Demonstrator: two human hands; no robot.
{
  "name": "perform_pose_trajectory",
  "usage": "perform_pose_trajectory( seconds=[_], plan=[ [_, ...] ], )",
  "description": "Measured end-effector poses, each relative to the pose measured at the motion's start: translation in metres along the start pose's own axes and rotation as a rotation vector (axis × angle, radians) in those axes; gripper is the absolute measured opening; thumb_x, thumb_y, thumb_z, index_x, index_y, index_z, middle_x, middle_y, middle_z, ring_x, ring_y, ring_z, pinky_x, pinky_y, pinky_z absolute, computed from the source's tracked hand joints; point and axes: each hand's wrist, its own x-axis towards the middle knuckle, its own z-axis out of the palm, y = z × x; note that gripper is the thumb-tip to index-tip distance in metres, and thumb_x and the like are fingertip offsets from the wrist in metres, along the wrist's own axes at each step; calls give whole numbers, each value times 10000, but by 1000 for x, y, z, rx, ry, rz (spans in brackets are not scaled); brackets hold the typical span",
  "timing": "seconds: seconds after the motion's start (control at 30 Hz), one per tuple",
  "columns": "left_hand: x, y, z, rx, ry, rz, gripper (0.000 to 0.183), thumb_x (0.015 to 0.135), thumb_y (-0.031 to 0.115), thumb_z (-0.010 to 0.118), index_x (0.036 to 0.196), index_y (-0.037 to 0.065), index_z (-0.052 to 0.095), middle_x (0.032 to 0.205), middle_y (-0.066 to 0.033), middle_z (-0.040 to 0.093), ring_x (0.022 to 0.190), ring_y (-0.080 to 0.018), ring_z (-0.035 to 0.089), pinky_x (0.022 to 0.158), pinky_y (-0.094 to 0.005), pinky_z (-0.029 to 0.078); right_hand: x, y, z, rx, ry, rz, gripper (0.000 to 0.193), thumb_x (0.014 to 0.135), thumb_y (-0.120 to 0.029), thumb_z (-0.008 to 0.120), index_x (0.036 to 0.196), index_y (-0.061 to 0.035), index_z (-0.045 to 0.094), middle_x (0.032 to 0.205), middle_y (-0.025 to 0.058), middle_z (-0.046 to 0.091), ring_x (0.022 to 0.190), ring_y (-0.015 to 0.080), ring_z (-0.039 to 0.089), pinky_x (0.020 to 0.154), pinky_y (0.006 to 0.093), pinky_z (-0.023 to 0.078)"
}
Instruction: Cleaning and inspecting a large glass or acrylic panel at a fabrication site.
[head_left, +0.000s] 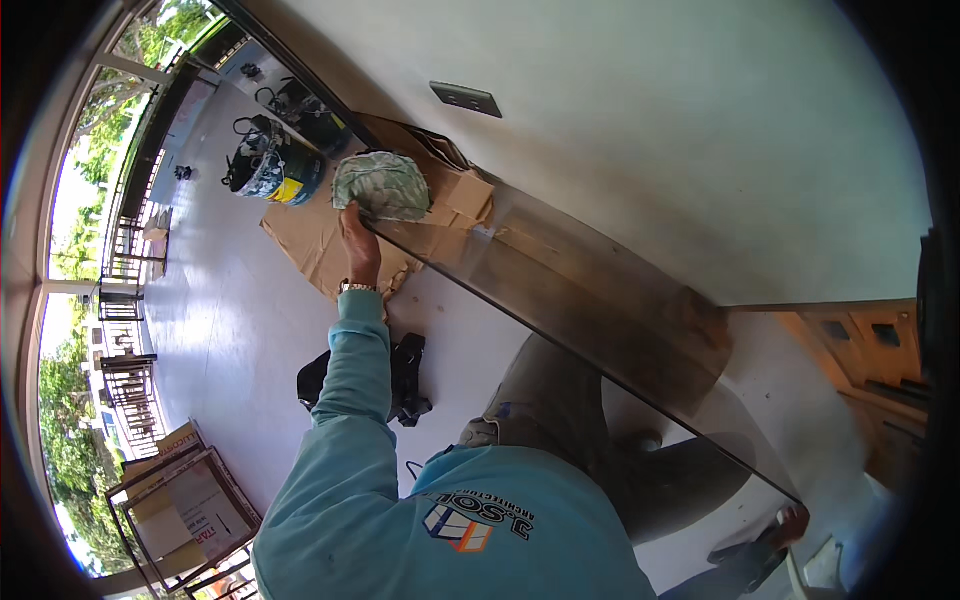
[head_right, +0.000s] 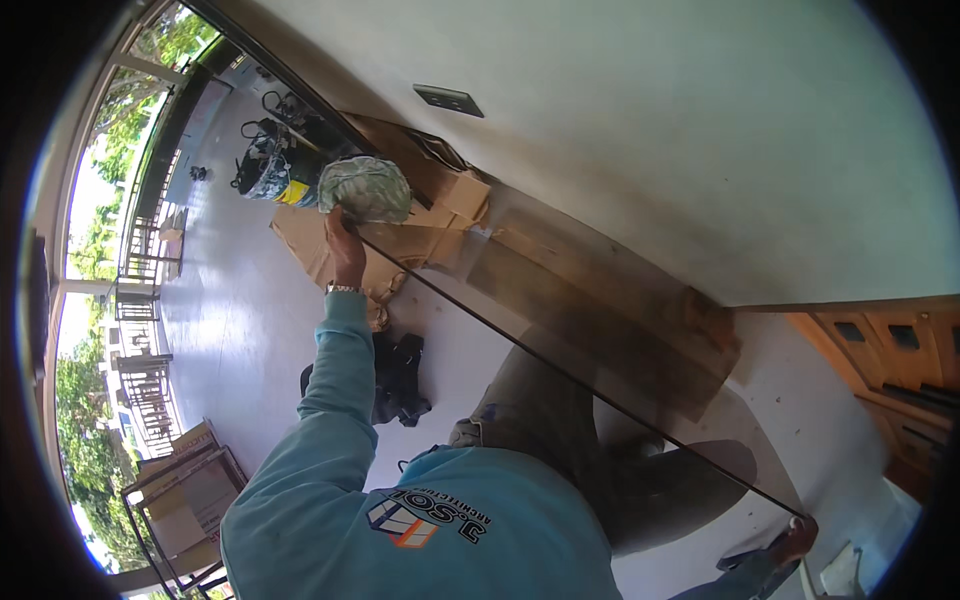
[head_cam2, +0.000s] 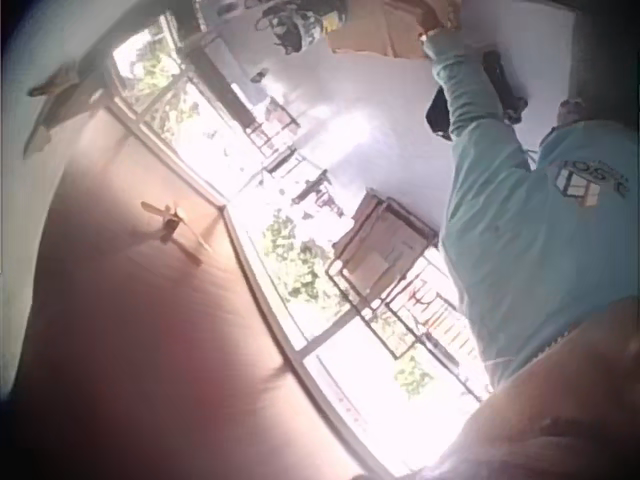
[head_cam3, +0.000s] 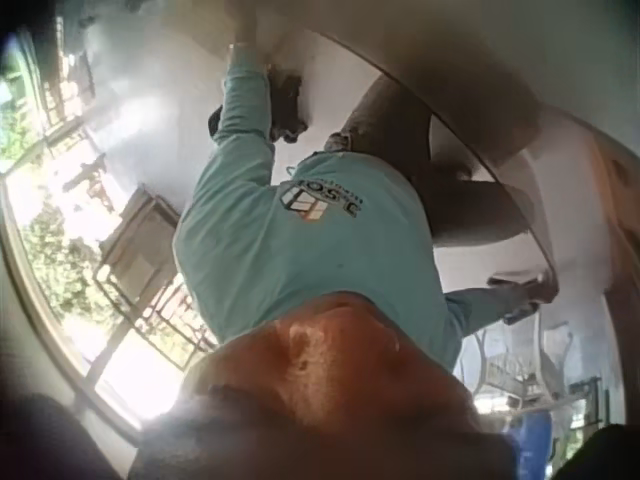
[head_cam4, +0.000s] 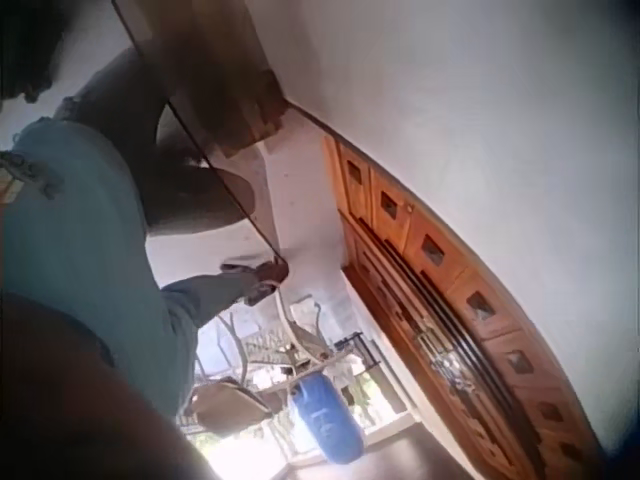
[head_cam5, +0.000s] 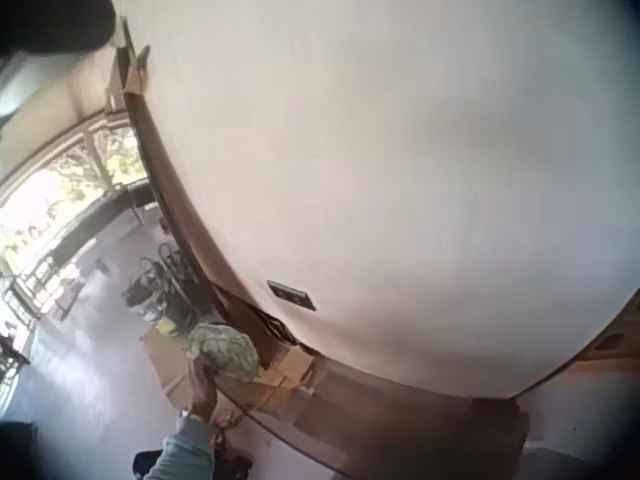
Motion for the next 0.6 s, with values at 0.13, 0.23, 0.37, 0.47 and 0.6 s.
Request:
perform_pose_trajectory(
  seconds=[0.13,0.23,0.37,0.47,0.6],
  plan=[
    [19,27,-62,-144,27,-64,346,963,218,407,1125,-53,548,1080,-182,594,1008,-276,542,930,-361,394,24,-282,57,245,321,9,417,926,-272,432,1169,32,583,1165,167,591,1057,272,562,910,388,458],
    [30,52,-41,-470,-66,-168,303,941,193,430,1091,-33,563,1055,-205,602,980,-337,554,905,-376,406,-41,-455,70,225,-184,-389,589,925,-456,461,1233,42,519,1242,177,549,1110,305,533,932,440,431],
    [44,44,-69,-132,-184,46,217,871,126,474,1006,18,605,964,-181,606,934,-359,529,866,-397,396,-120,-552,168,-232,-628,-1095,709,777,-634,597,1223,-85,554,1158,178,579,1063,381,546,872,437,459],
    [60,106,-80,338,-151,407,225,798,98,517,987,44,625,974,-146,594,965,-328,513,870,-413,370,-128,-541,198,-358,-794,-748,687,791,-618,593,1249,-108,545,1114,138,610,990,329,592,809,371,493],
    [39,213,-73,90,-336,434,301,698,43,578,991,85,634,1063,-95,575,1032,-318,500,890,-442,369,-128,-536,200,-352,-712,-814,677,768,-510,676,1295,-116,518,1145,125,618,937,297,622,763,353,513]
  ],
)
